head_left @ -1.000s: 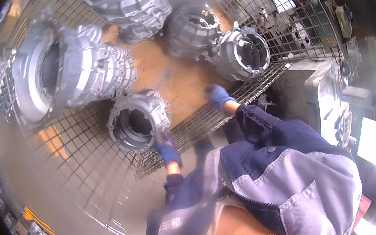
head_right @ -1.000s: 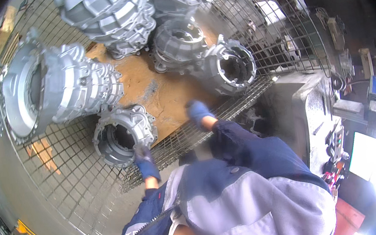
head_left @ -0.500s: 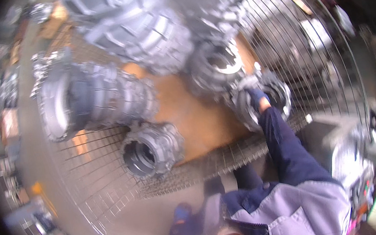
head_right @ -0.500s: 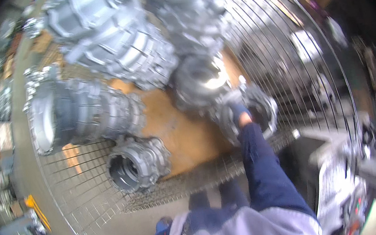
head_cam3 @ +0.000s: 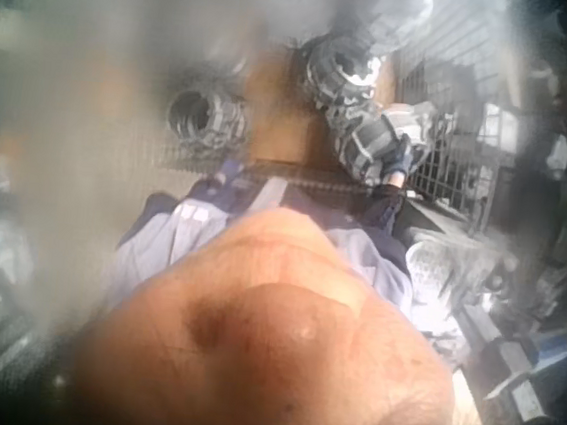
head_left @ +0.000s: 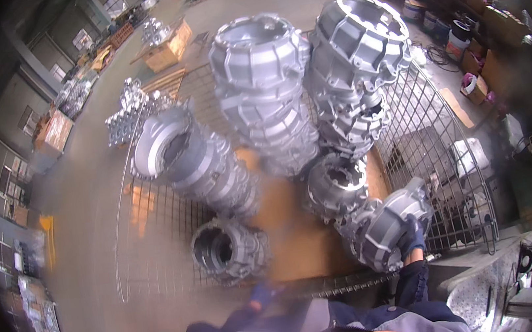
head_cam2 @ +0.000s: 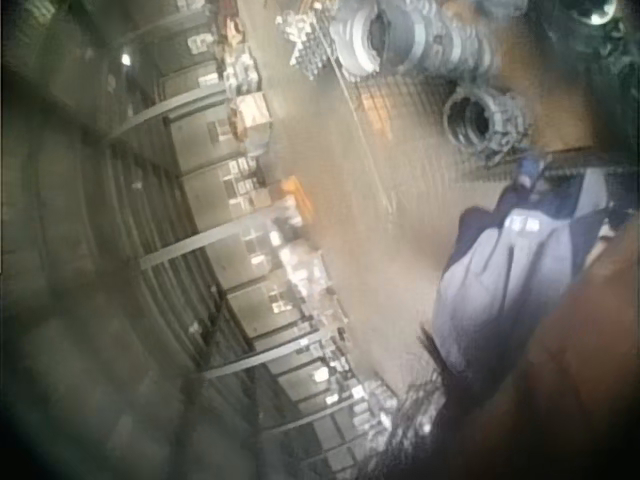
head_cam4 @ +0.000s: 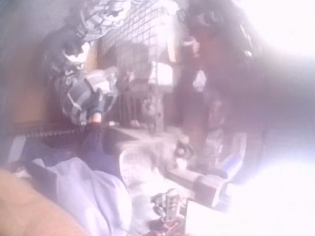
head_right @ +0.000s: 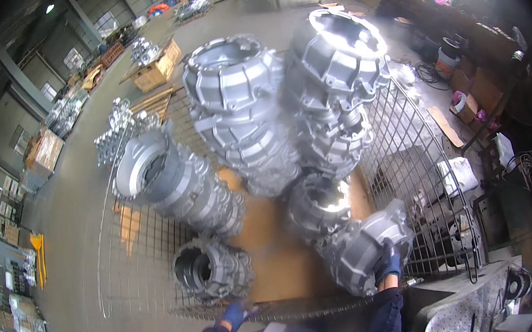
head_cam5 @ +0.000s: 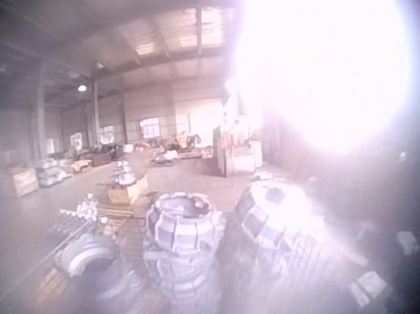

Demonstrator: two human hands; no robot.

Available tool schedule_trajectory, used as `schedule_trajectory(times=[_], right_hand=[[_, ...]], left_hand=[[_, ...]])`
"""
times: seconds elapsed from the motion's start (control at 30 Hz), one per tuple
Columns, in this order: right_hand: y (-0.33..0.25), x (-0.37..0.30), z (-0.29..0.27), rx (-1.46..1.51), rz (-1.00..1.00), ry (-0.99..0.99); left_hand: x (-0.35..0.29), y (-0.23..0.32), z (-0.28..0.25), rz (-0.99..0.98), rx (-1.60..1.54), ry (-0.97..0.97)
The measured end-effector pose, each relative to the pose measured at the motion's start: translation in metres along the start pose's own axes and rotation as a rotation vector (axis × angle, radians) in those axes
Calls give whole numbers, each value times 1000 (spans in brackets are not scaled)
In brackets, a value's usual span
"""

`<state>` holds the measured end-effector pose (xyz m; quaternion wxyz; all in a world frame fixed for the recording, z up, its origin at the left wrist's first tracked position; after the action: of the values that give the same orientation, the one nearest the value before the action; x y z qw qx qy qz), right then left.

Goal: The person repeatedly picks up cylindrical metal parts from a wire basket, wipes the interior and exterior surfaces with gloved hands, and returns them to the basket. The cycle repeats for multiple parts throughout the clip.

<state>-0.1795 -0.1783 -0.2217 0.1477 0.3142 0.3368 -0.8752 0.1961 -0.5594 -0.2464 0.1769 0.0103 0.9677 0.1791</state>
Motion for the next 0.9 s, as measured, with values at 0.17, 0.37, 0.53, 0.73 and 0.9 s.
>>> schedule_trajectory(times=[0.17, 0.37, 0.53, 0.73, 0.9], right_hand=[[-42, -138, 27, -14, -256, -147], [-46, -291, 51, 185, -505, -224], [-67, -391, 62, 228, -563, -333], [-138, -423, 9, -22, -751, 4], [-199, -424, -56, 172, -832, -11]], left_hand=[[117, 77, -71, -74, -463, 7], [93, 176, -111, 121, -516, -264], [82, 250, -106, 325, -436, -439], [98, 371, -77, 529, -304, -558], [112, 453, -50, 621, -230, -612]])
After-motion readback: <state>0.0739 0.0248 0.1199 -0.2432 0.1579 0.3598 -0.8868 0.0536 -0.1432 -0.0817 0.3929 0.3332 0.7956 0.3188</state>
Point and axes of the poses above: each hand's wrist, its own x-axis towards the middle knuckle, its own z-axis out of the palm, y = z × x, the point moved 5 cm from there along x, towards the middle knuckle, and after that the axes turned 14 degrees about x, right-handed, at the moved point
